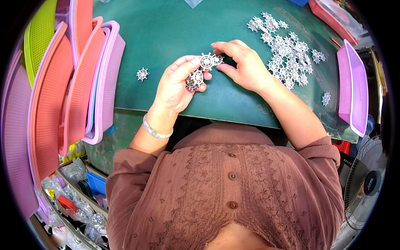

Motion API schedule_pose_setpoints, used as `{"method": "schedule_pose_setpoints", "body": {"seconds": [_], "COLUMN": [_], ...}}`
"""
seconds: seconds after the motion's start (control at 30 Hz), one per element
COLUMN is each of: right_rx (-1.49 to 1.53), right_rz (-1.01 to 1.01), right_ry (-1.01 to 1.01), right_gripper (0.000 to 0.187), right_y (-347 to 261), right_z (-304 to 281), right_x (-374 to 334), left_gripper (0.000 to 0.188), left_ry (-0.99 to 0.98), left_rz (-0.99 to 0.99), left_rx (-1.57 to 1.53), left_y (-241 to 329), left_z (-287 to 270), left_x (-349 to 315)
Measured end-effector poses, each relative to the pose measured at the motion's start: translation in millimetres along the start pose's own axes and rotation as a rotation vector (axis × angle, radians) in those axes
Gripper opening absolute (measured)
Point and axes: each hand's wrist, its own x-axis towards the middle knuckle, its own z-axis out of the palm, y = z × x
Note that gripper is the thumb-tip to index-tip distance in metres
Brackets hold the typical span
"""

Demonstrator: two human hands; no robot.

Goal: The person picks up small silver gear-shaped metal pieces from a green work surface and joins them together by hand. The person repeatedly picks up individual pieces, aligns them, and connects them into small clusters, placing the assembled units back on the table.

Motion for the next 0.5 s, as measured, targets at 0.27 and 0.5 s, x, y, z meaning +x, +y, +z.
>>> {"method": "schedule_pose_setpoints", "body": {"seconds": [0.27,0.5], "right_rx": [-0.035,-0.151], "right_rz": [-0.014,-0.089], "right_ry": [0.036,0.115], "right_gripper": [0.038,0.037], "right_y": [3.3,5.6], "right_z": [-0.7,-0.9], "right_x": [-0.5,-0.6], "left_gripper": [0.018,0.019], "left_ry": [-0.008,-0.005], "left_rz": [-0.007,-0.014], "left_rx": [-0.011,-0.009], "left_y": [0.0,0.9], "left_z": [-1.6,-0.4], "left_x": [0.2,0.6]}}
